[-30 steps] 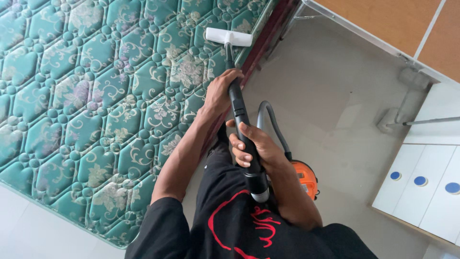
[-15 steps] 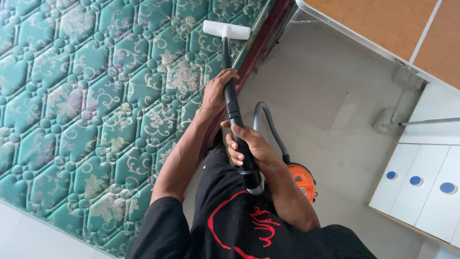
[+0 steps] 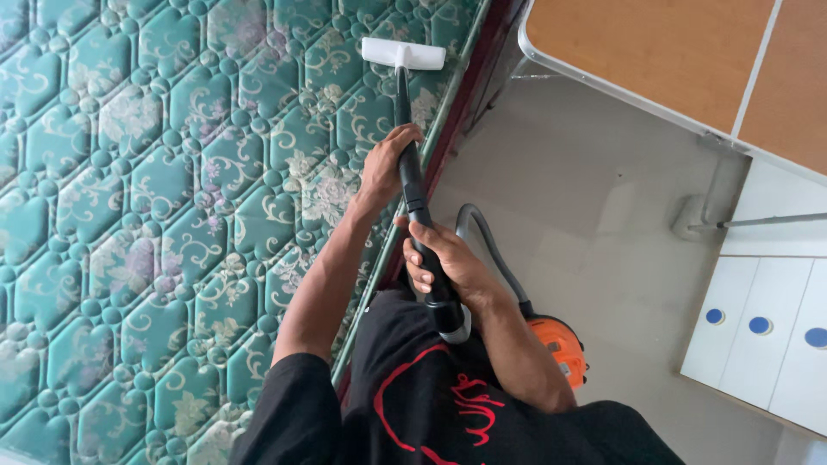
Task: The person vacuums a mattress with a hand-held vacuum head attachment, moving the head in overlapping strokes across the quilted surface of the bed.
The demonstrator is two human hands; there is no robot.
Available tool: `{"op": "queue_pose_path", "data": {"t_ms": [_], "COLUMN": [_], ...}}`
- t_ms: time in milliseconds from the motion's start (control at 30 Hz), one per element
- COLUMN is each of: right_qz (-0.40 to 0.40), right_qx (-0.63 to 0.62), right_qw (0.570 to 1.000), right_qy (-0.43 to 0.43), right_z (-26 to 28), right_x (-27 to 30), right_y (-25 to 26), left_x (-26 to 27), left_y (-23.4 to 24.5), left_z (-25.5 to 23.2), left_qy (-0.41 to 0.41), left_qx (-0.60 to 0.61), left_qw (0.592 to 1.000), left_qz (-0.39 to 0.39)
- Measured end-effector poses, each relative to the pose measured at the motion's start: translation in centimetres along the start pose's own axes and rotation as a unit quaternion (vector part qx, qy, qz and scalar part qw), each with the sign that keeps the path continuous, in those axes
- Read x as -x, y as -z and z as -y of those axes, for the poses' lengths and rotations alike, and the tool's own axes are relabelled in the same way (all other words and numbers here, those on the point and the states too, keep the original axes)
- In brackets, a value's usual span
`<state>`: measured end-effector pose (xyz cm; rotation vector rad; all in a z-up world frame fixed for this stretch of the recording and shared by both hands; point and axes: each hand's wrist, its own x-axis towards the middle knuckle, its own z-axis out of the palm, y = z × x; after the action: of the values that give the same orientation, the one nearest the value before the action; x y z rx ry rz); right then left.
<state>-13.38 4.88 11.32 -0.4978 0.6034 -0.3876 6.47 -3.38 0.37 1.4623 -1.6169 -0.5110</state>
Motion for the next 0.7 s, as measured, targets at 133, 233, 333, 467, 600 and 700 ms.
{"op": "queue_pose_path", "data": {"t_ms": [133,233,333,467,600,700], "right_qz": [0.009,0.005,0.001,-0.002,-0.011,-0.010], "right_qx": [0.009,0.007,-0.003,-0.009,-0.012,-0.025], "right_qw": [1.000,1.000,1.000,0.999,0.999,0.999], "right_qy": [0.022,0.024,0.026,0.047,0.048,0.042], "right_z": [0.1,-0.3,-0.4,-0.2,0.7,1.2], "right_x": [-3.1,-5.0,-6.4,-7.1,-6.1,-5.3], "right_y": [-0.4,0.0,0.1,-0.8,-2.5,-3.9], "left_x": [-1.8,-2.8,-3.8,-4.8,-5.0,-4.9], "left_y": [1.0,1.7,2.2,2.5,3.2,3.8], "left_z": [1.8,2.8,4.0,4.7,4.4,3.5], "left_qy": [-0.028,-0.039,-0.058,-0.077,-0.085,-0.081], "left_qx": [0.001,0.007,0.022,0.007,0.001,0.009], "left_qw": [1.000,0.999,0.998,0.997,0.996,0.996], "left_qz": [0.005,0.014,0.021,0.028,0.033,0.041]}}
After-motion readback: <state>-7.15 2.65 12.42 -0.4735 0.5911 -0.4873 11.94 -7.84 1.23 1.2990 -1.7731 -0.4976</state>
